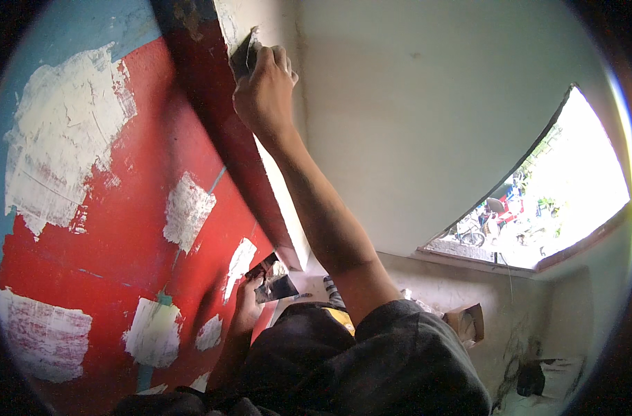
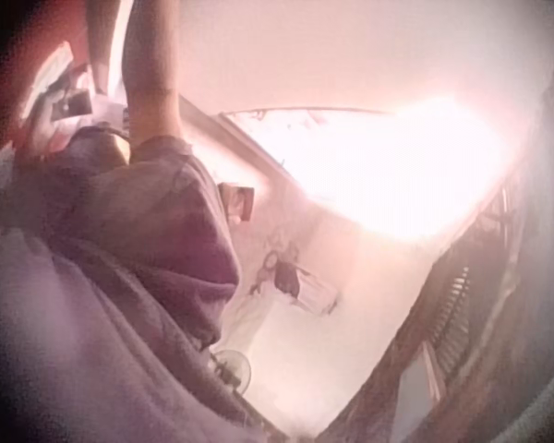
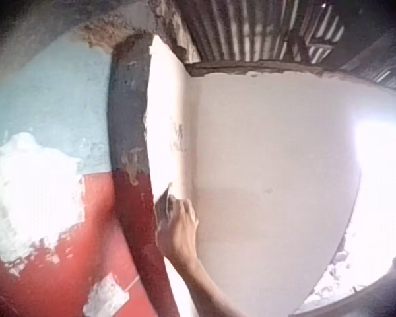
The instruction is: Applying putty to a wall and ceiling using putty knives.
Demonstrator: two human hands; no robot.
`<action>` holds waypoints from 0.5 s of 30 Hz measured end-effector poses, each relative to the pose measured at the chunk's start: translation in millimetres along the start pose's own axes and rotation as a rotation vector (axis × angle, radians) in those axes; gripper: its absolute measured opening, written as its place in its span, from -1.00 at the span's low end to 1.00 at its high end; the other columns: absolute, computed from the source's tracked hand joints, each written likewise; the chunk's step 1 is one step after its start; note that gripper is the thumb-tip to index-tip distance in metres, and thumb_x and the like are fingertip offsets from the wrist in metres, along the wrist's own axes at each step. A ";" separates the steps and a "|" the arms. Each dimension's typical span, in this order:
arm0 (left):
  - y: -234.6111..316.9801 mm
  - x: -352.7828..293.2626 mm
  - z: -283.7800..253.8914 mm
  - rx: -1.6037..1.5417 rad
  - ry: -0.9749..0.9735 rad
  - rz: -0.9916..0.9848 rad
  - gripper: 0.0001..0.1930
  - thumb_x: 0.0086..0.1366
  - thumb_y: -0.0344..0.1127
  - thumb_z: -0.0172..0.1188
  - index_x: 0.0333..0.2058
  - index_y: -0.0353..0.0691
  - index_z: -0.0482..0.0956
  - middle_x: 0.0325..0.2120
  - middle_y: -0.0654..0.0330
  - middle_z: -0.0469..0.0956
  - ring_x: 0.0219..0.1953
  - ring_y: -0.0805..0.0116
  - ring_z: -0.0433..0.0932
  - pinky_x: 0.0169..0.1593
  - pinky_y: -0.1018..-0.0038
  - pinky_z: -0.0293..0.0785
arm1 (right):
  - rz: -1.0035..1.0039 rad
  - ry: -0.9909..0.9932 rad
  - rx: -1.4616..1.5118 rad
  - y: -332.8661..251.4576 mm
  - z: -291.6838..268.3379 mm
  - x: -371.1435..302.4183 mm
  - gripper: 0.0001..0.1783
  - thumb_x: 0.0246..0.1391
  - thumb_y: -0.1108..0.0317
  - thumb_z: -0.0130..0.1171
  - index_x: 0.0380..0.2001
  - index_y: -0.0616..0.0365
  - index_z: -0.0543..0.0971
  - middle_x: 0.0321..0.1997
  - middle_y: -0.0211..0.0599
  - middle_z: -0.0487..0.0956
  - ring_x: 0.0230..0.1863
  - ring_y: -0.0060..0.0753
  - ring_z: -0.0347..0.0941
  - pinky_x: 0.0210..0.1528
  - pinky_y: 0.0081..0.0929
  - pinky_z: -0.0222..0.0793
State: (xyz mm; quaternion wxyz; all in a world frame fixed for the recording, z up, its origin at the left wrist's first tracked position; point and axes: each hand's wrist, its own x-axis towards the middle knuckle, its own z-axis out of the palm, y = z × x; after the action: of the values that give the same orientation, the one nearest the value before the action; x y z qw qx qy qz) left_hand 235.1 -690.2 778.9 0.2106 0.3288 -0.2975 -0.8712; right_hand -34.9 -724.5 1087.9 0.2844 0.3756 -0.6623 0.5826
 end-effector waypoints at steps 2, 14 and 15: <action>1.9 -1.2 0.8 0.024 -0.033 -0.006 -0.71 0.08 -0.45 0.00 -0.17 -0.33 0.45 -0.32 0.12 0.53 -0.32 0.26 0.56 -0.23 0.39 0.52 | -0.019 0.032 0.034 -5.5 -14.0 -5.8 -0.53 -0.26 0.57 0.01 -0.13 0.27 0.42 -0.18 0.00 0.41 -0.08 0.06 0.33 -0.08 -0.05 0.22; 9.9 8.7 0.7 0.049 -0.061 0.083 -0.75 0.09 -0.43 0.05 -0.20 -0.23 0.47 -0.37 0.17 0.54 -0.33 0.30 0.56 -0.25 0.39 0.52 | 0.148 -0.018 0.005 125.4 -22.2 87.8 -0.57 -0.13 0.50 -0.03 -0.08 0.22 0.44 -0.28 -0.04 0.53 -0.26 -0.23 0.48 -0.13 -0.36 0.37; 2.5 18.9 -4.4 -0.001 0.051 0.002 -0.76 0.10 -0.44 0.04 -0.20 -0.24 0.47 -0.36 0.16 0.53 -0.35 0.31 0.56 -0.28 0.38 0.53 | 0.134 0.003 -0.033 132.4 -15.9 92.3 -0.57 -0.10 0.48 -0.01 -0.06 0.21 0.43 -0.23 0.02 0.53 -0.22 -0.13 0.49 -0.11 -0.32 0.36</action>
State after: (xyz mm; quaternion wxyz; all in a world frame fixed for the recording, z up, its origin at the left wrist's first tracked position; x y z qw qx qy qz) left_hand 225.5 -704.3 769.5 0.2192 0.3507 -0.2919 -0.8624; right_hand -196.9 -719.0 1091.7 0.2518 0.3249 -0.6949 0.5900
